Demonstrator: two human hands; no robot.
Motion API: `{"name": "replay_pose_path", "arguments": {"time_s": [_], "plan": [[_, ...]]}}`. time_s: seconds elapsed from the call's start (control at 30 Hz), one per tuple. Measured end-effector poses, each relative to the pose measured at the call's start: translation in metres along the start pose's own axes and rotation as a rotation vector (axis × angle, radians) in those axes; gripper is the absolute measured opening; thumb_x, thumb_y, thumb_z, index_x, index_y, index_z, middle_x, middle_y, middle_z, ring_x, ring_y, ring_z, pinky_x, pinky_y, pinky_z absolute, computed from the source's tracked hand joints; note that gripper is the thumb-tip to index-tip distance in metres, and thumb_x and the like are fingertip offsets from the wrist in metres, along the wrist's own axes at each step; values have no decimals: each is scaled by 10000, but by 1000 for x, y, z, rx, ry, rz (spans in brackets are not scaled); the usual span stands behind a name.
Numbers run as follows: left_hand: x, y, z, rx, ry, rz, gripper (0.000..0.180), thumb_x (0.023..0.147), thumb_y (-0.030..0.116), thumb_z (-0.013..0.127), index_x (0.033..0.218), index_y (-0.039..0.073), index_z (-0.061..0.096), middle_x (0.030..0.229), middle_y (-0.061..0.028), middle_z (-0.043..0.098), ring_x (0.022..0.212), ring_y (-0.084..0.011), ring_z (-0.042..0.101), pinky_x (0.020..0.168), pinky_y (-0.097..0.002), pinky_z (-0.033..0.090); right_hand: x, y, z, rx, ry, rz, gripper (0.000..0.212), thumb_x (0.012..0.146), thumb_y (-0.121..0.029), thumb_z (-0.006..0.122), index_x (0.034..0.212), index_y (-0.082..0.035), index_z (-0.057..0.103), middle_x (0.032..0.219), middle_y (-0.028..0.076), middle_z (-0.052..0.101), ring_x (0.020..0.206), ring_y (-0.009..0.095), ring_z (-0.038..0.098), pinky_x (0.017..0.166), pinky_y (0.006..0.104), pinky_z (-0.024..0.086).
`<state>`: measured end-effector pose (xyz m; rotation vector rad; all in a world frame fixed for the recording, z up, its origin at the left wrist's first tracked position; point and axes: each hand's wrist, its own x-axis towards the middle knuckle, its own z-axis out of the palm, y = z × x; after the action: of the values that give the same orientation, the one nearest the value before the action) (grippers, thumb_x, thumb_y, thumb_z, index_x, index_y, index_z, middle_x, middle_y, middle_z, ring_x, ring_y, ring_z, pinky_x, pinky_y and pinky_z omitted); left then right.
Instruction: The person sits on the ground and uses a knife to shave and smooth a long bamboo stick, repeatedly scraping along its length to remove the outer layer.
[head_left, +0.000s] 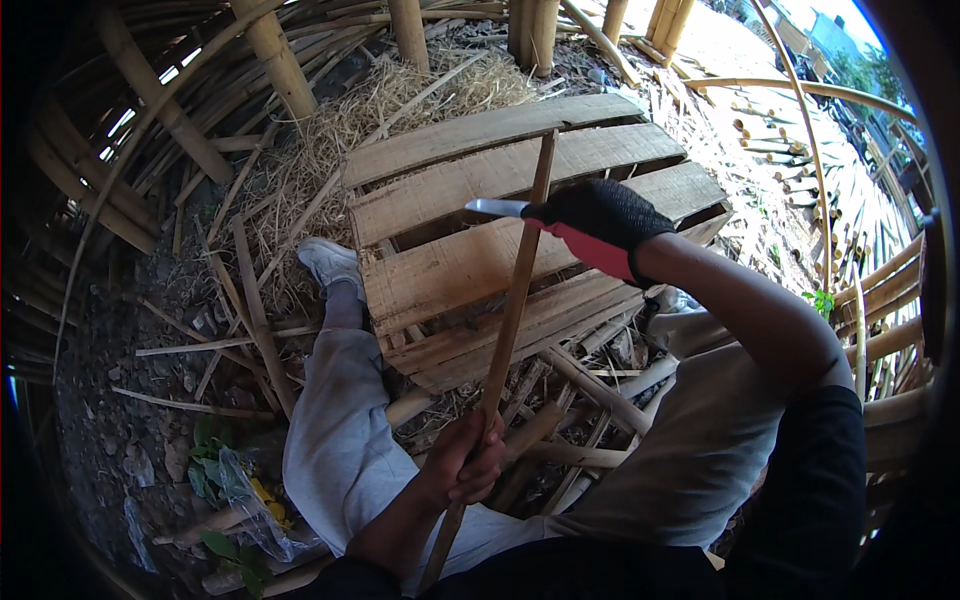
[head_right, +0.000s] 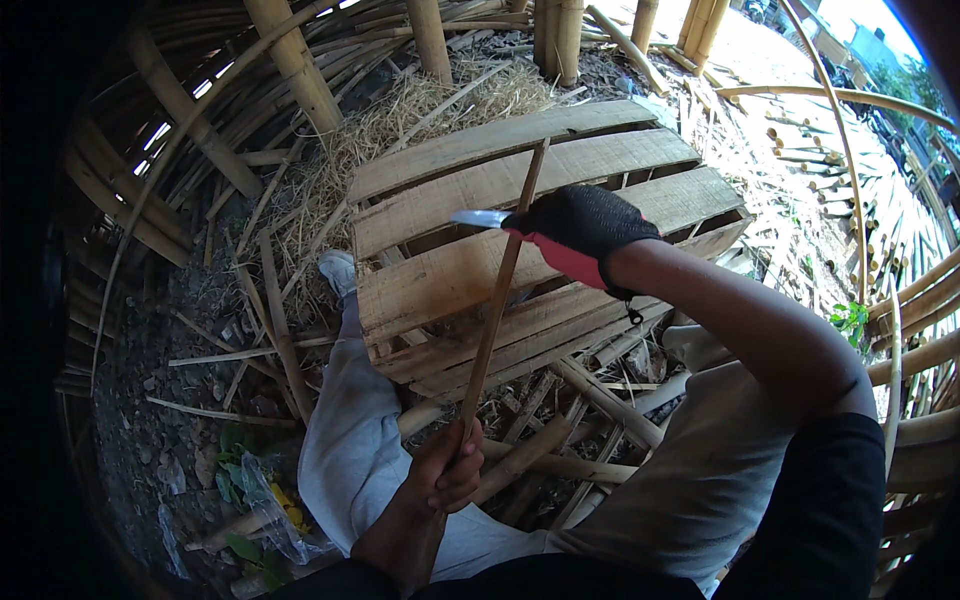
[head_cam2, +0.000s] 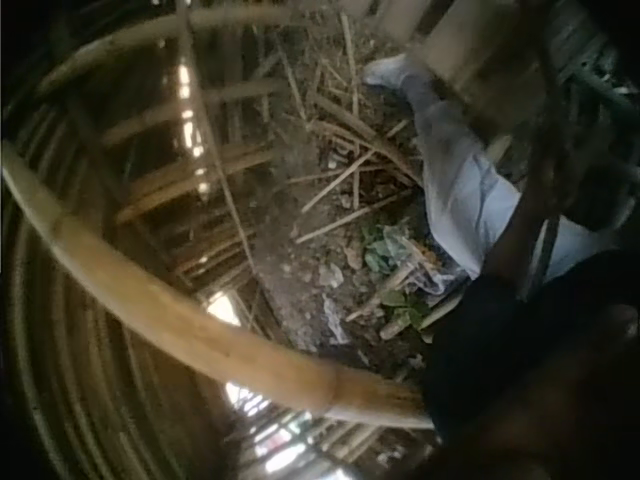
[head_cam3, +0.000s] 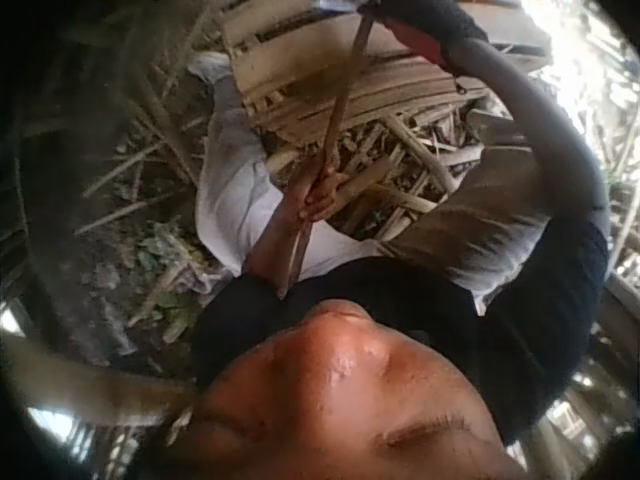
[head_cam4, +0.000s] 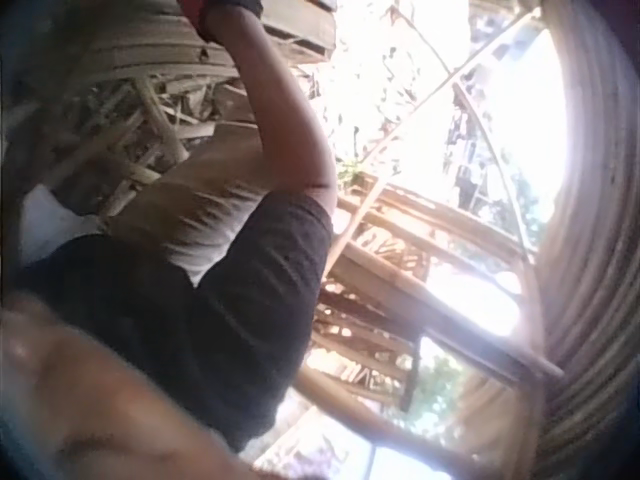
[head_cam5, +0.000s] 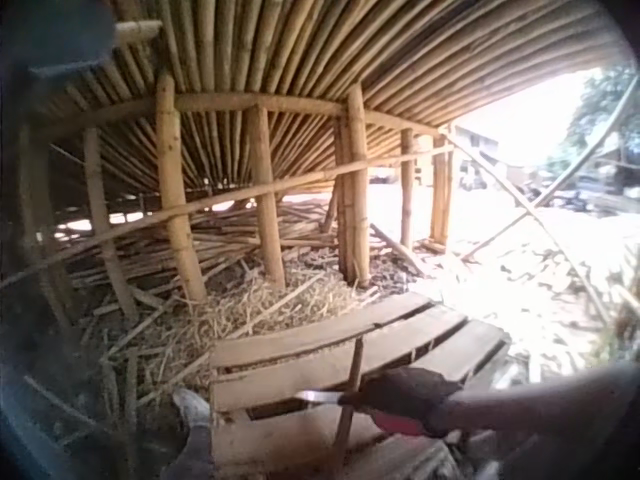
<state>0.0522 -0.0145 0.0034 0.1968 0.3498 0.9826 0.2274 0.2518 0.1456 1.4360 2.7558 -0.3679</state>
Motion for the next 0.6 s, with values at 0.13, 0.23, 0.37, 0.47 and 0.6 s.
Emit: {"name": "replay_pose_path", "arguments": {"time_s": [0.13,0.23,0.37,0.47,0.6], "plan": [[-2,8,8,32,39,-33,387,1098,436,302,971,101,447,487,37,328,279,-57,307,252,-220,237,2,24,6,123,35,39,441,1016,-500,464,1142,-176,736,1019,171,718,934,365,686,842,440,528],[-2,7,8,29,55,-33,389,1097,439,300,966,102,443,483,41,323,278,-54,304,252,-220,229,-3,3,3,150,-107,150,469,1001,-531,492,1140,-156,738,939,179,716,849,331,692,810,411,530],[0,10,1,57,-19,-53,406,1080,491,323,1010,111,449,515,40,331,298,-54,314,282,-220,277,12,20,-1,217,-73,158,425,997,-490,511,1131,-162,744,858,137,703,778,243,666,764,364,518],[3,9,-3,3,-70,-55,403,1083,486,317,1007,113,447,512,42,330,295,-50,314,278,-218,272,-5,15,29,200,-54,-197,321,1006,-363,509,1127,-183,746,771,70,685,666,173,626,660,331,512],[2,9,-4,-7,-52,-39,389,1089,468,305,1006,113,442,505,43,331,285,-49,318,264,-217,272,7,20,11,229,8,53,340,1000,-394,522,1085,-152,744,802,98,703,687,218,655,684,361,525]]}}
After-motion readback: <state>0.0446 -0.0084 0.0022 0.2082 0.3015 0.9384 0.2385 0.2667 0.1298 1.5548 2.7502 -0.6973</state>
